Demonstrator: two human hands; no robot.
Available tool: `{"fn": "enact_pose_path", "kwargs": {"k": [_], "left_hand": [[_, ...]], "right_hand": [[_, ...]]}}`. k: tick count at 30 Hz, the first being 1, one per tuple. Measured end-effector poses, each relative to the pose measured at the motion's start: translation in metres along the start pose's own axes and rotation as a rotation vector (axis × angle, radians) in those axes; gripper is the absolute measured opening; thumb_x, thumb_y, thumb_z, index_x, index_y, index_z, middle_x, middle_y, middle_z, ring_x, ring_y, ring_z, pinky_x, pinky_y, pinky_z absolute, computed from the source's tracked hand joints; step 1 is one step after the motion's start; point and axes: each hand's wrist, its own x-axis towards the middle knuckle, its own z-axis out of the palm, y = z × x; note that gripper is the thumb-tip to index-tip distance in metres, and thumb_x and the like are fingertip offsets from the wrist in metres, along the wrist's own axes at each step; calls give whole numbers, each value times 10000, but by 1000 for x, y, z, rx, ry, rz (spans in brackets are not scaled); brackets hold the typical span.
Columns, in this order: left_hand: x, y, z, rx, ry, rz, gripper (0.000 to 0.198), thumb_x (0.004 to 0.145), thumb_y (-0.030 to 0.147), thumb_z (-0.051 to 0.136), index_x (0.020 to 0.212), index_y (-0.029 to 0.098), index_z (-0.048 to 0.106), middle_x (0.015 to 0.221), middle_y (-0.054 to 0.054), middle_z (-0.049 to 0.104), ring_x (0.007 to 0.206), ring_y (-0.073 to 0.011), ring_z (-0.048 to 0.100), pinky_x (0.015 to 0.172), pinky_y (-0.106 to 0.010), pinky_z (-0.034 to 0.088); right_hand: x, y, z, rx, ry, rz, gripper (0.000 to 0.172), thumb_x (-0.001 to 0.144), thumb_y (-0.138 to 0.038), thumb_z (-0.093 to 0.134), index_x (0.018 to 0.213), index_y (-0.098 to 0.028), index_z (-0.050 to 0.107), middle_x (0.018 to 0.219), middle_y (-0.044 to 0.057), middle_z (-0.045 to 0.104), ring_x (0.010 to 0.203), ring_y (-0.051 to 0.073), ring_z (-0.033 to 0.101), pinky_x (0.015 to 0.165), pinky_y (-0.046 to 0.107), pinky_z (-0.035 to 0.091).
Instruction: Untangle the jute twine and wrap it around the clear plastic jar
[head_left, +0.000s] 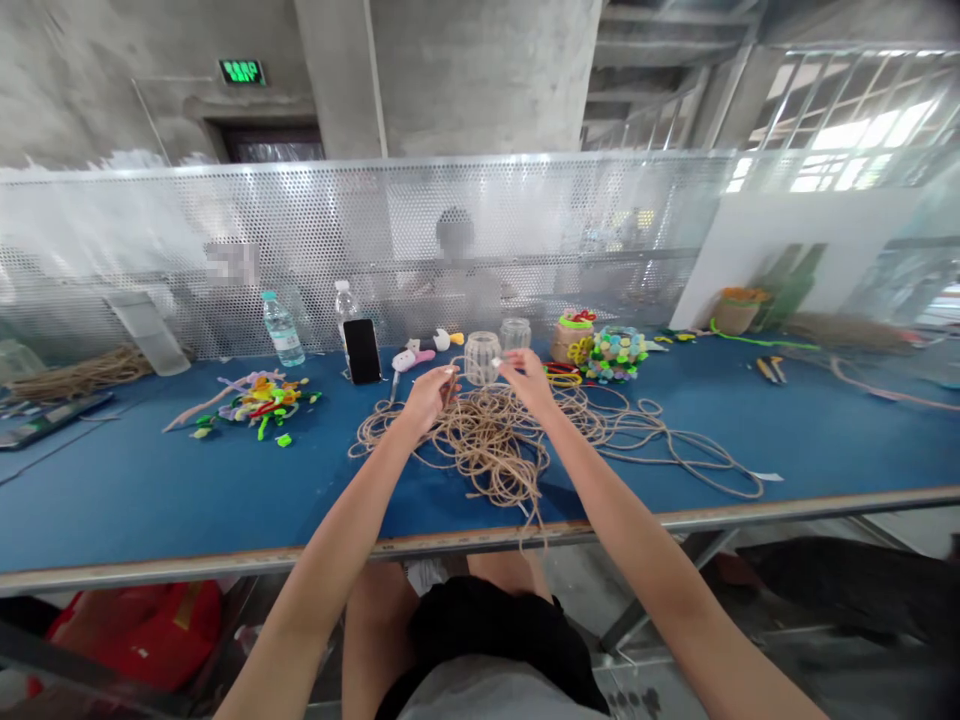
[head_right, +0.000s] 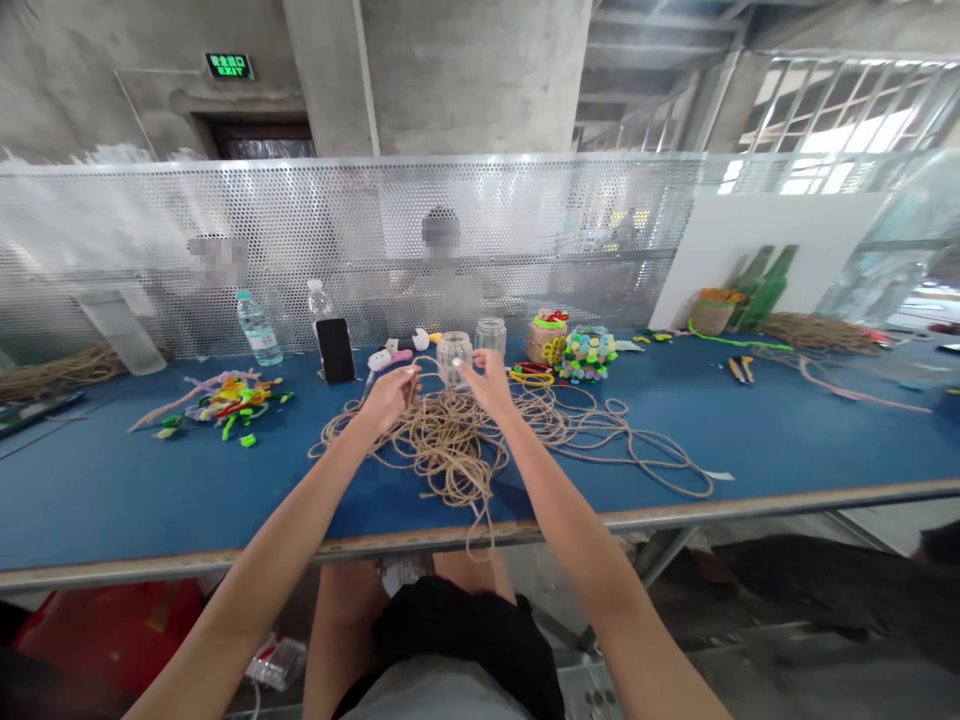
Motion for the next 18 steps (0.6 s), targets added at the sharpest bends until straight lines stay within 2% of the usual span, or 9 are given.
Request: {"fn": "enact_pose_path", "kwargs": {"k": [2,4,8,13,18], "left_hand": [[-3,-2,4,36,-30,26,270,876,305,517,1076,125,534,1014,-70,577,840,-159,587,716,-335,519],[-5,-4,7,77,-60,56,253,873,296,523,1055,121,542,988,-64,583,817,-151,589,701,-324,520],[-7,-6,8,156,-107,116,240,871,293,527,1032,117,553,977,-61,588,822,-152,590,713,-330,518],[-5,-8,5,265,-127,187,226,862,278,542,1019,116,559,984,-61,590,841,-157,589,734,-341,516],[-2,-9,4,356,-144,258,220,864,281,540,1005,115,564,963,-57,595,821,-151,592,722,-333,518]], "right_hand": [[-8,-7,10,-19,-57,-50,384,755,-312,657,1098,-179,545,1070,57,561,951,178,546,817,357,458],[-15,-12,19,-16,-139,-75,410,700,-299,697,1078,-214,562,987,30,593,866,157,565,780,318,465],[-17,-13,25,-8,-246,-51,217,835,-315,570,976,-150,584,825,11,600,668,101,559,640,268,485],[-9,-6,15,1,-221,-5,250,893,-336,491,1004,-122,557,910,37,586,740,113,572,656,283,498],[-12,-19,7,8,-259,-100,317,791,-281,608,1090,-188,560,982,36,585,896,154,560,774,313,474]]}}
